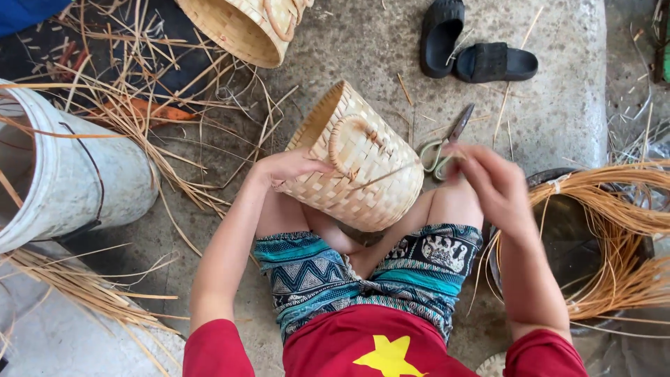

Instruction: The person weaves a basket by hand, threading thin strips through the frame and using shears to trim excess material. They attach a handle to the basket and secure it with additional strips to complete the structure.

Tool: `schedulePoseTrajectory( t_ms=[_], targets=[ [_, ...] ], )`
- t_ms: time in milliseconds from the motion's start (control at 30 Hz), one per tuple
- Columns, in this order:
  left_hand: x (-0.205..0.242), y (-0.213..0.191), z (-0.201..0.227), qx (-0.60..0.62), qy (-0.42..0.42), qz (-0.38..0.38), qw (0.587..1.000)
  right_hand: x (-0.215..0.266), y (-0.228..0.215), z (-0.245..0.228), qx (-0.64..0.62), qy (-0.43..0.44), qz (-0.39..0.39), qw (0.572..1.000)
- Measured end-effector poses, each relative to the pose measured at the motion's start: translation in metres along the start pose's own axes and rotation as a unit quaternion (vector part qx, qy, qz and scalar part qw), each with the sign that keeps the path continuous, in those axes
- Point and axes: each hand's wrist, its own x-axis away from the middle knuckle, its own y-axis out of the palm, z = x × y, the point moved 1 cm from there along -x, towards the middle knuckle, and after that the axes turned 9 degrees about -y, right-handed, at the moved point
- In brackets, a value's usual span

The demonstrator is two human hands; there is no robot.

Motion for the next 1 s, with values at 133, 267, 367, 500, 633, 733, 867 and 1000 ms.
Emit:
schedulePoseTrajectory(
  t_ms=[133, 267, 367, 500, 633, 733, 867, 1000],
  targets=[
    [-0.014, 0.009, -0.008, 0.013, -0.039, -0.025, 0.999, -0.018, 0.038, 0.037, 0.426, -0.146, 0.004, 0.893],
    [-0.023, 0.003, -0.015, 0.014, -0.046, -0.034, 0.998, 0.006, 0.073, 0.084, 0.37, -0.229, -0.049, 0.899],
    [-0.015, 0.003, -0.008, 0.004, -0.069, -0.031, 0.997, 0.009, 0.086, 0.075, 0.24, -0.248, -0.087, 0.934],
    [-0.016, 0.001, -0.012, -0.002, -0.084, -0.023, 0.996, 0.012, 0.096, 0.086, 0.21, -0.236, -0.145, 0.938],
    [-0.019, -0.002, -0.018, 0.002, -0.065, -0.032, 0.997, 0.014, 0.1, 0.091, 0.194, -0.231, -0.151, 0.941],
    [-0.017, -0.001, -0.013, -0.004, -0.069, -0.03, 0.997, 0.013, 0.099, 0.09, 0.193, -0.235, -0.154, 0.94],
    [-0.015, 0.001, -0.01, -0.007, -0.07, -0.023, 0.997, 0.015, 0.098, 0.095, 0.162, -0.2, -0.168, 0.952],
    [-0.014, 0.003, -0.01, 0.004, -0.073, -0.033, 0.997, 0.01, 0.1, 0.114, 0.123, -0.169, -0.157, 0.965]
  ],
)
